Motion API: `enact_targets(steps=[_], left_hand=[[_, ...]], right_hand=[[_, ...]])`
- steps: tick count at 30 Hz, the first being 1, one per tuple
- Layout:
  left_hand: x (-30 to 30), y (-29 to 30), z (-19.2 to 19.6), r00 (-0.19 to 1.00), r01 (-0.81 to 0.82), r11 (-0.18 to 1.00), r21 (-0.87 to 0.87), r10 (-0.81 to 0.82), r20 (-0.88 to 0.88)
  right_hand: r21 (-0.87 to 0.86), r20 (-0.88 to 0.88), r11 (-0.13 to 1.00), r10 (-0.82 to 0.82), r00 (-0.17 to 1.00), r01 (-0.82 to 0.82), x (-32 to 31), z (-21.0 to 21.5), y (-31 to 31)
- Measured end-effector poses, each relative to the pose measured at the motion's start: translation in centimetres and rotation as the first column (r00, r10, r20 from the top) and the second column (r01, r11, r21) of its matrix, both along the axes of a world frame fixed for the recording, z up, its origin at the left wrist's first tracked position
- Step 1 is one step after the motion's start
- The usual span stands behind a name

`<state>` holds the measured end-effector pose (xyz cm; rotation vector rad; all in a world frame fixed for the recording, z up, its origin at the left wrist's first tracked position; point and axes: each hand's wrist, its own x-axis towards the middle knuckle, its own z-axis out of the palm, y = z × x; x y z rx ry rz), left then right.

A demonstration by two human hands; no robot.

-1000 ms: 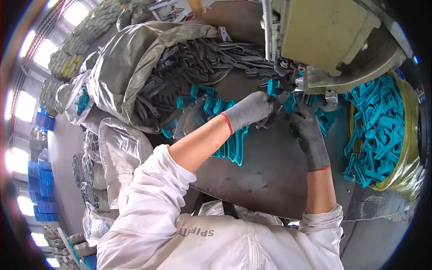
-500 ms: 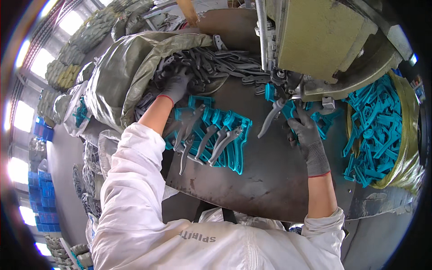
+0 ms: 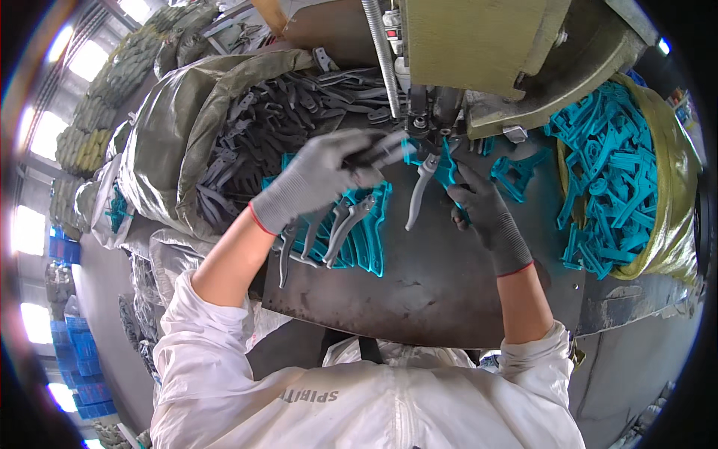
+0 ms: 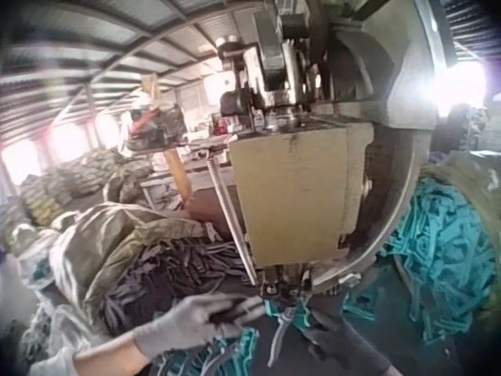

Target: The person assembles teal and grey plastic handle components using a press machine.

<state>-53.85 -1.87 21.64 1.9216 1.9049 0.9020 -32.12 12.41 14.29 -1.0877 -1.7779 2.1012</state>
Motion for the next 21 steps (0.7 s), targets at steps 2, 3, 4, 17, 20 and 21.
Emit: enact_targets(steps=[2,3,4,17,20,21], left_hand=[[3.5,1.0,-0.5,0.955,0.092,0.996,0.011,-0.091,0.282],[5.0,1.4,-0.8,0.845,0.125,0.981,-0.149,-0.027,0.534],[6.2,2.0,-1.1,0.676,0.202,0.936,-0.288,0.079,0.732],[4.3,3.1,-5.9,0.735,-0.169,0.813,-0.558,0.481,0.478],[4.9,3.5,-5.2,0.636,-0.073,0.890,-0.451,0.389,0.666],[4.6,3.5,-5.6,0.588,-0.055,0.907,-0.417,0.367,0.721]], right_hand=[[-0.015,-0.006,0.998,-0.068,0.998,0.068,-0.2,0.0,-0.6],[-0.009,-0.001,0.998,-0.066,0.998,0.066,-0.6,0.4,-1.1],[0.032,-0.048,0.996,-0.084,0.995,0.085,-1.0,1.0,-1.7],[0.948,0.278,0.181,-0.062,0.959,-0.263,7.7,-3.9,10.6],[0.950,0.012,0.312,-0.143,0.990,0.033,6.3,-4.9,7.0],[0.864,-0.027,0.493,-0.159,0.987,0.104,4.4,-2.0,4.1]])
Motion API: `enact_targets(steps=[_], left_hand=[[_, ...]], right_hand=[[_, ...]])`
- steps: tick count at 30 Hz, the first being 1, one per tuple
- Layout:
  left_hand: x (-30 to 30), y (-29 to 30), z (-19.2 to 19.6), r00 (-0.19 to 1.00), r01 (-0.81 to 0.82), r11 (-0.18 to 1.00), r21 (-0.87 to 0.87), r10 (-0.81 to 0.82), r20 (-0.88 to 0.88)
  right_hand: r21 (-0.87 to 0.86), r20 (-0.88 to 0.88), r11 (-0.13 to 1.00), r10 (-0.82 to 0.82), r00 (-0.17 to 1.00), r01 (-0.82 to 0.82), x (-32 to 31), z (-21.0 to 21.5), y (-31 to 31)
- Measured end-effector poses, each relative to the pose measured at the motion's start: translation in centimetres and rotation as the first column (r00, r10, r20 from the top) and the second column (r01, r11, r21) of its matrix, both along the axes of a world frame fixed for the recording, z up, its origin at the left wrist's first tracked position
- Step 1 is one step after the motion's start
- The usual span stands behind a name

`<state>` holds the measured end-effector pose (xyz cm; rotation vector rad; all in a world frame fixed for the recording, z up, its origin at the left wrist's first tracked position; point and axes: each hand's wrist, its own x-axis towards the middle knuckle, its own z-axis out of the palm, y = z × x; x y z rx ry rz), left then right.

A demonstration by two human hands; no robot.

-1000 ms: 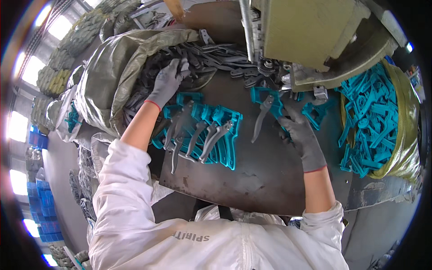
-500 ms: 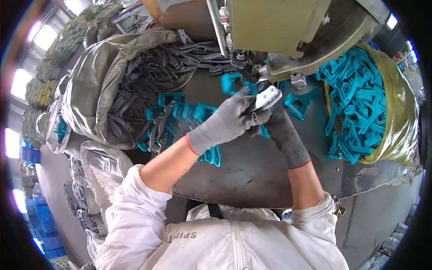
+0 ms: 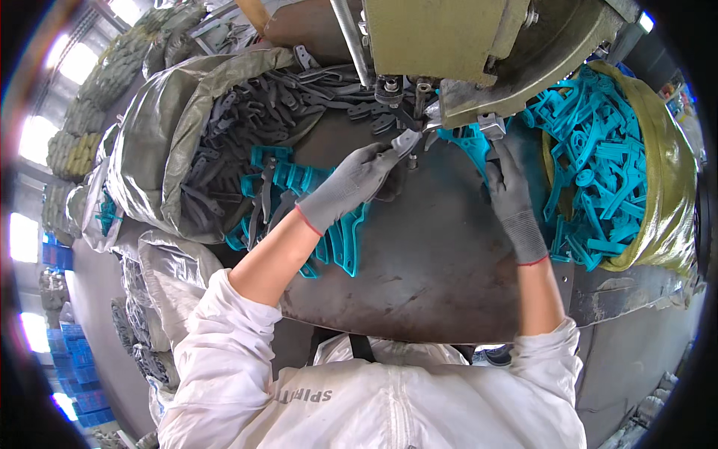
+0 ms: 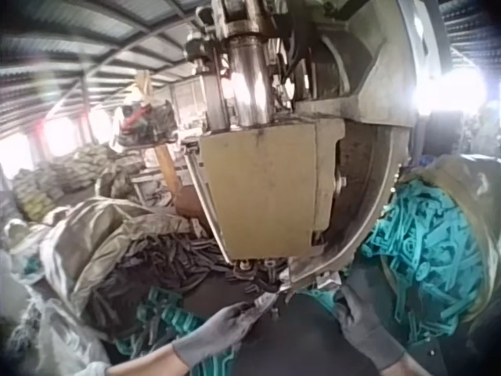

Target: The person assembles teal and grey plastic handle components using a press machine.

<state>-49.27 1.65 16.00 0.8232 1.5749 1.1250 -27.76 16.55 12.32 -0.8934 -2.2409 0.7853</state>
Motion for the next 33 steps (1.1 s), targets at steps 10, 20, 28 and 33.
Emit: enact_targets(steps=[10,20,28,33], left_hand=[[0.3,1.3,1.2,0.999,0.035,0.998,-0.048,-0.034,0.012],[-0.5,1.6,0.6,0.870,0.192,0.965,-0.180,-0.252,-0.424],[-16.8,-1.5,0.5,0.011,-0.140,0.961,-0.238,-0.239,-0.971],[-22.2,-4.5,-2.5,0.013,-0.086,0.938,-0.336,-0.336,-0.942]], right_hand=[[-0.759,-0.197,0.640,-0.056,0.979,-0.117,-4.5,3.2,-4.0],[-0.771,-0.196,0.612,0.032,0.980,-0.174,-6.0,2.2,-4.2],[-0.853,-0.218,0.489,-0.017,0.976,-0.182,-5.1,0.9,-3.7],[-0.855,-0.136,0.505,0.006,0.991,-0.120,-5.3,0.8,-3.5]])
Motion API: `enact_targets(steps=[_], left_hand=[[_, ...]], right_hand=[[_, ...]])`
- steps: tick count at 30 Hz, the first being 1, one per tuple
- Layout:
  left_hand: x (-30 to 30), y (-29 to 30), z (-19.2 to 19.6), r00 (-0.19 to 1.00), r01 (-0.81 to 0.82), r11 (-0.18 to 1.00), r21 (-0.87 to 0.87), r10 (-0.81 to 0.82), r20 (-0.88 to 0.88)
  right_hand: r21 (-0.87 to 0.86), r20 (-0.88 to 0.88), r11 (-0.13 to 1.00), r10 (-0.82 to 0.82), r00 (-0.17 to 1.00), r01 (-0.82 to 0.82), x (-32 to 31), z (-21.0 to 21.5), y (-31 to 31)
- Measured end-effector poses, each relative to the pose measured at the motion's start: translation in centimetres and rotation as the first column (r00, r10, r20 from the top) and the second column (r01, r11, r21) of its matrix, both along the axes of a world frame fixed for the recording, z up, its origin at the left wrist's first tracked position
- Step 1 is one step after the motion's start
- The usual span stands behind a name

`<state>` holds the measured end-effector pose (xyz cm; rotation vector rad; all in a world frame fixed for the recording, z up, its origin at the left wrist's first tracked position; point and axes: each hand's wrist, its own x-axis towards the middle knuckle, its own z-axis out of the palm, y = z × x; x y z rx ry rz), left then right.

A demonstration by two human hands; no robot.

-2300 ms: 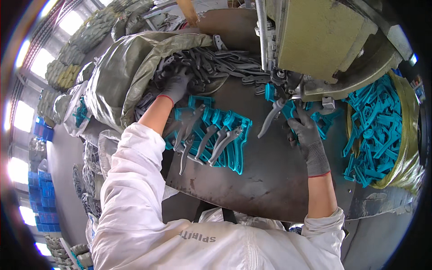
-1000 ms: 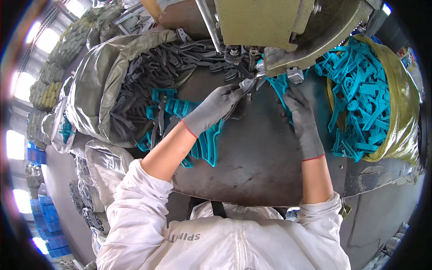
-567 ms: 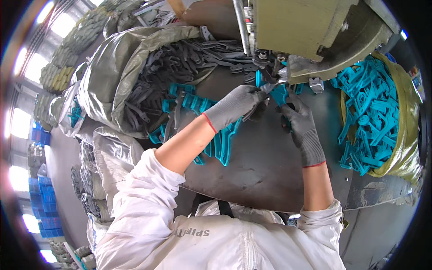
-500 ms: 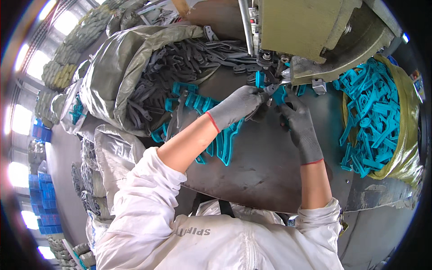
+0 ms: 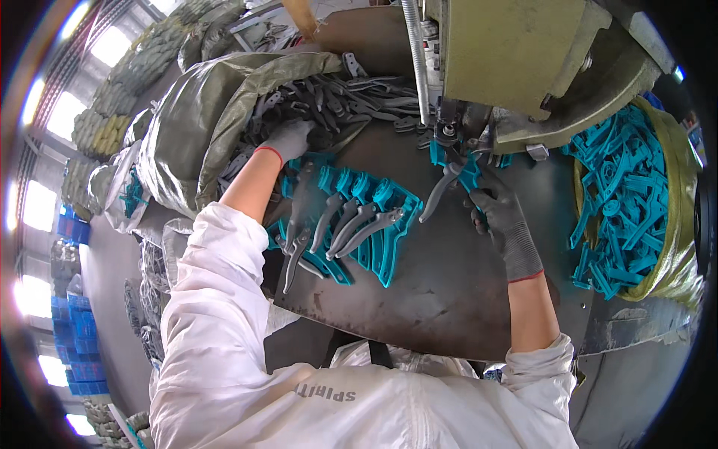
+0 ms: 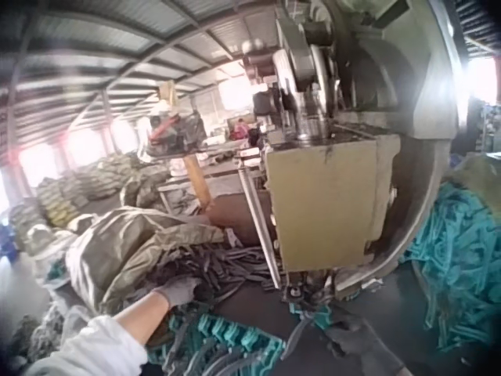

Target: The person assembles teal and grey plastic handle components using a press machine.

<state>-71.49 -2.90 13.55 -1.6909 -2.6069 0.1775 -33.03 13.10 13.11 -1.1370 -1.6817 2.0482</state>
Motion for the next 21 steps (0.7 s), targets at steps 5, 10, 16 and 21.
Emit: enact_targets(steps=[5,10,16,21], left_hand=[[-0.8,0.5,-0.1,0.987,0.098,0.992,-0.075,-0.087,0.134],[-2.3,-2.1,-0.3,0.998,-0.008,0.980,0.199,-0.004,0.057],[6.6,-0.2,7.7,0.941,-0.130,0.935,0.330,0.012,0.337],[14.0,-0.3,9.9,0.647,-0.137,0.977,0.163,-0.036,0.762]], right_hand=[[0.048,0.028,0.998,-0.040,0.999,0.039,0.0,2.7,-0.8],[0.094,0.021,0.994,0.062,0.998,-0.063,0.0,4.4,-2.2],[0.039,0.093,0.994,0.099,0.991,-0.103,0.7,2.5,-0.7],[-0.016,0.037,0.997,0.077,0.996,-0.077,0.6,1.3,-0.9]])
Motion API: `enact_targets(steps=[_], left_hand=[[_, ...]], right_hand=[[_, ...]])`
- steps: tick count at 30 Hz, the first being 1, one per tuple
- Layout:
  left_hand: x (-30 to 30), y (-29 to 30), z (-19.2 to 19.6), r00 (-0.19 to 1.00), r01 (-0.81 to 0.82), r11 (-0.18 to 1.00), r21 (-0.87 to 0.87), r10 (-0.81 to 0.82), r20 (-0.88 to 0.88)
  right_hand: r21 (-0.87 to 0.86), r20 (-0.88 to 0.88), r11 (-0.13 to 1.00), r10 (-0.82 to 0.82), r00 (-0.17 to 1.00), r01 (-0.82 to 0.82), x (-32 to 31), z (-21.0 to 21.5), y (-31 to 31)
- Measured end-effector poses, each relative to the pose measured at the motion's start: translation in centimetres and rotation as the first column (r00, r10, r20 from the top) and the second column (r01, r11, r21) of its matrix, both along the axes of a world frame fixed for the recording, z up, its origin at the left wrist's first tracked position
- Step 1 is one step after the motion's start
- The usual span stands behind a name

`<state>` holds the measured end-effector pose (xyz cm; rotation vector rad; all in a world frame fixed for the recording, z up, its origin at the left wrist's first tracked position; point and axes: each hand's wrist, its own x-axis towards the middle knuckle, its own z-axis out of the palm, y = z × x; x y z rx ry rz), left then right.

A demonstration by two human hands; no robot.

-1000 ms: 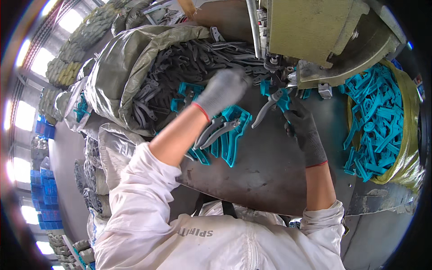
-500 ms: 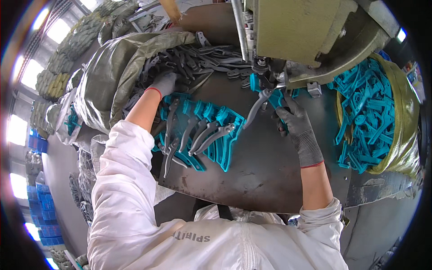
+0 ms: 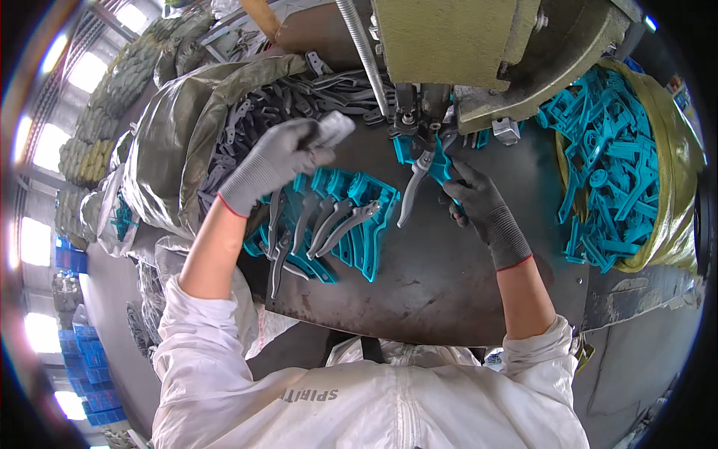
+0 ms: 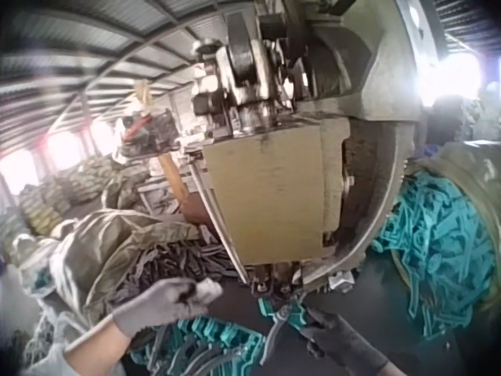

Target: The person assembles teal and grey plastic handle components using a press machine.

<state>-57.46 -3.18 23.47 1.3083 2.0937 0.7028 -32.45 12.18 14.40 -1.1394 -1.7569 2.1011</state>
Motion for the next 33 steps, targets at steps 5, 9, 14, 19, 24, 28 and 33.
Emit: enact_targets(steps=[5,9,14,19,24,28,33], left_hand=[[6.1,2.3,-1.1,0.895,0.293,0.951,0.096,-0.309,0.322],[11.2,4.5,-3.5,0.723,0.160,0.944,0.289,-0.311,0.616],[5.2,2.9,-12.2,0.985,0.174,0.973,0.151,-0.170,-0.041],[7.8,3.2,-9.3,0.890,-0.003,1.000,-0.023,0.014,0.457],[9.4,4.2,-8.9,0.849,-0.024,1.000,-0.010,0.026,0.528],[7.6,3.4,-10.6,0.876,-0.072,0.997,-0.022,0.074,0.476],[7.7,3.4,-10.4,0.809,-0.151,0.988,-0.029,0.140,0.571]], right_hand=[[0.049,-0.194,0.999,-0.006,0.981,0.015,0.6,-1.3,-0.3],[-0.332,-0.254,0.933,-0.229,0.940,0.138,0.9,-2.0,-1.0],[0.966,0.191,0.237,-0.385,0.903,-0.104,10.6,3.5,-1.9],[0.941,0.316,0.329,-0.765,0.561,-0.081,24.9,5.1,3.3],[0.949,0.277,0.316,-0.789,0.548,-0.024,26.2,1.1,6.0],[0.940,0.000,0.159,-0.884,0.467,0.301,24.3,-1.3,3.9],[0.941,0.010,0.212,-0.795,0.606,0.263,19.9,-0.4,0.6]])
